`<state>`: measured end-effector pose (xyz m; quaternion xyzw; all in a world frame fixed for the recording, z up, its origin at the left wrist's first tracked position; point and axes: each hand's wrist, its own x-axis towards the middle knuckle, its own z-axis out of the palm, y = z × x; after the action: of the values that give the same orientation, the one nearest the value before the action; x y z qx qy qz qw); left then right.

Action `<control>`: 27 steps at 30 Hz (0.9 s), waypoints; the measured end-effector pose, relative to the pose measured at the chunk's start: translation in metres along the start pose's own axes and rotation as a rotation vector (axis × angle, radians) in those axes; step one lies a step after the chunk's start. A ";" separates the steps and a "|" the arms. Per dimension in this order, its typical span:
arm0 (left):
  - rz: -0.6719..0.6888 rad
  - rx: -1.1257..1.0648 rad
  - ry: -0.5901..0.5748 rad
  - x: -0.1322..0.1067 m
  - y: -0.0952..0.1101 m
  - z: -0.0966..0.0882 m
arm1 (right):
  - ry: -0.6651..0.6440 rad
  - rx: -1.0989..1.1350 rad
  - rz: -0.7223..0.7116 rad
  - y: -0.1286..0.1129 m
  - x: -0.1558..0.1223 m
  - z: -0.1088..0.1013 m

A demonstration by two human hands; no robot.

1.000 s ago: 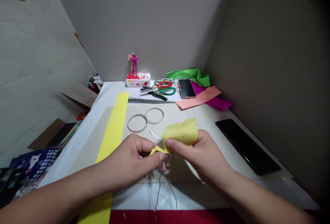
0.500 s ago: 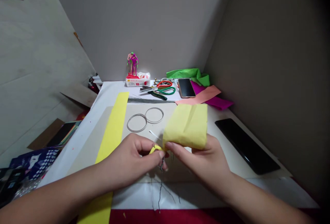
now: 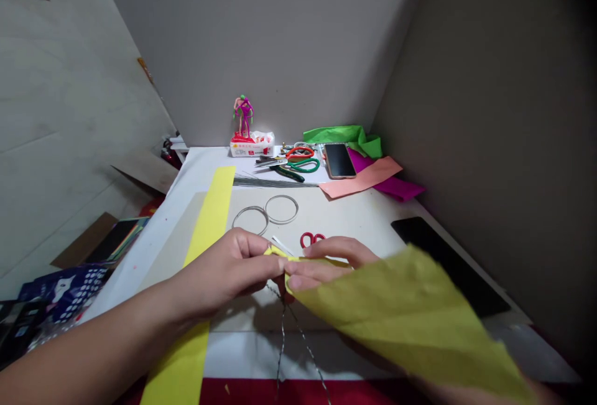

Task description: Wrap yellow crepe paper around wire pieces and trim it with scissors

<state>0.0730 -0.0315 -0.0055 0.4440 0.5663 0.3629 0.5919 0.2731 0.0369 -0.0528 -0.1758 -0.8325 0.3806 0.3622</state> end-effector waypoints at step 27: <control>0.088 0.319 0.050 -0.010 0.018 -0.001 | 0.216 0.071 -0.389 -0.014 0.002 -0.019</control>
<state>0.0719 -0.0347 0.0145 0.5477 0.6112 0.3050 0.4831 0.2853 0.0387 -0.0328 -0.0390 -0.7932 0.3116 0.5218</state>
